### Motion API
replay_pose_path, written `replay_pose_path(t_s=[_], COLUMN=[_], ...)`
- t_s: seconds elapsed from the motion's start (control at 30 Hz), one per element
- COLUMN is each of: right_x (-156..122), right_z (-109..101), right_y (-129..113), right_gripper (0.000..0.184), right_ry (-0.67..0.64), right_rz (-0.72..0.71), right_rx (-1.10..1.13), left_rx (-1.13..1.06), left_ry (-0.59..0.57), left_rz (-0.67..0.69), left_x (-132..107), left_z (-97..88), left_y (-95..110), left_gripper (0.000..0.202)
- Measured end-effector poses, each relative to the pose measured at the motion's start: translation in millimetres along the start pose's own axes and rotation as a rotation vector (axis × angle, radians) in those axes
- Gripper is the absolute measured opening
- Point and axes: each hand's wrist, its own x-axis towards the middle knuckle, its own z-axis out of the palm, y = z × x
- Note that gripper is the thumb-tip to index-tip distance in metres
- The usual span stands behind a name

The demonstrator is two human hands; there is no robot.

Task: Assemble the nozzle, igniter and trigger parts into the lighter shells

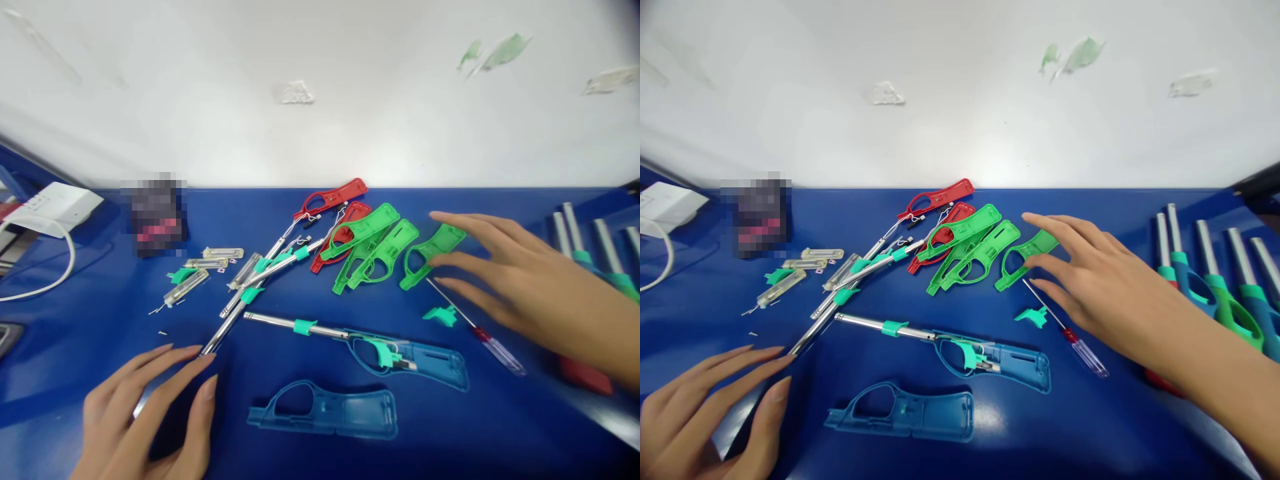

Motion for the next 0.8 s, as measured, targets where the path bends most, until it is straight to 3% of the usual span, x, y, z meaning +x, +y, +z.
replay_pose_path(t_s=[0.17, 0.27, 0.33, 0.43, 0.53, 0.6, 0.67, 0.8], right_x=[-13.6, -19.6, -19.2, -14.9, -13.8, -16.5, -19.6, -19.4], right_z=[-11.2, -11.4, -8.8, -6.2, -8.6, -11.6, -13.6, -12.3], right_y=[-23.7, -34.8, -38.3, -41.1, -47.2, -53.6, -59.9, -66.4], right_gripper=[0.063, 0.06, 0.055, 0.053, 0.044, 0.035, 0.027, 0.017], right_ry=[0.04, 0.034, 0.012, -0.004, 0.041, 0.081, 0.121, 0.198], right_rz=[0.091, 0.069, 0.04, 0.031, 0.098, 0.171, 0.223, 0.292], right_rx=[0.039, 0.053, 0.067, 0.106, 0.134, 0.148, 0.157, 0.128], left_rx=[0.017, 0.038, 0.035, -0.041, -0.089, -0.093, -0.083, -0.003], left_ry=[-0.01, -0.028, -0.021, -0.033, -0.065, -0.069, -0.059, -0.014], left_rz=[0.022, 0.015, -0.002, -0.035, -0.037, -0.032, -0.034, -0.059], left_x=[-9.7, -7.5, 5.0, 40.6, 75.5, 83.7, 75.5, 30.7], left_z=[-0.7, -1.1, 2.2, 14.6, 28.4, 31.1, 26.5, 7.4], left_y=[-14.3, -14.8, -3.1, 32.2, 66.4, 74.0, 66.3, 28.2], left_gripper=[0.048, 0.043, 0.035, 0.022, 0.027, 0.029, 0.028, 0.024])
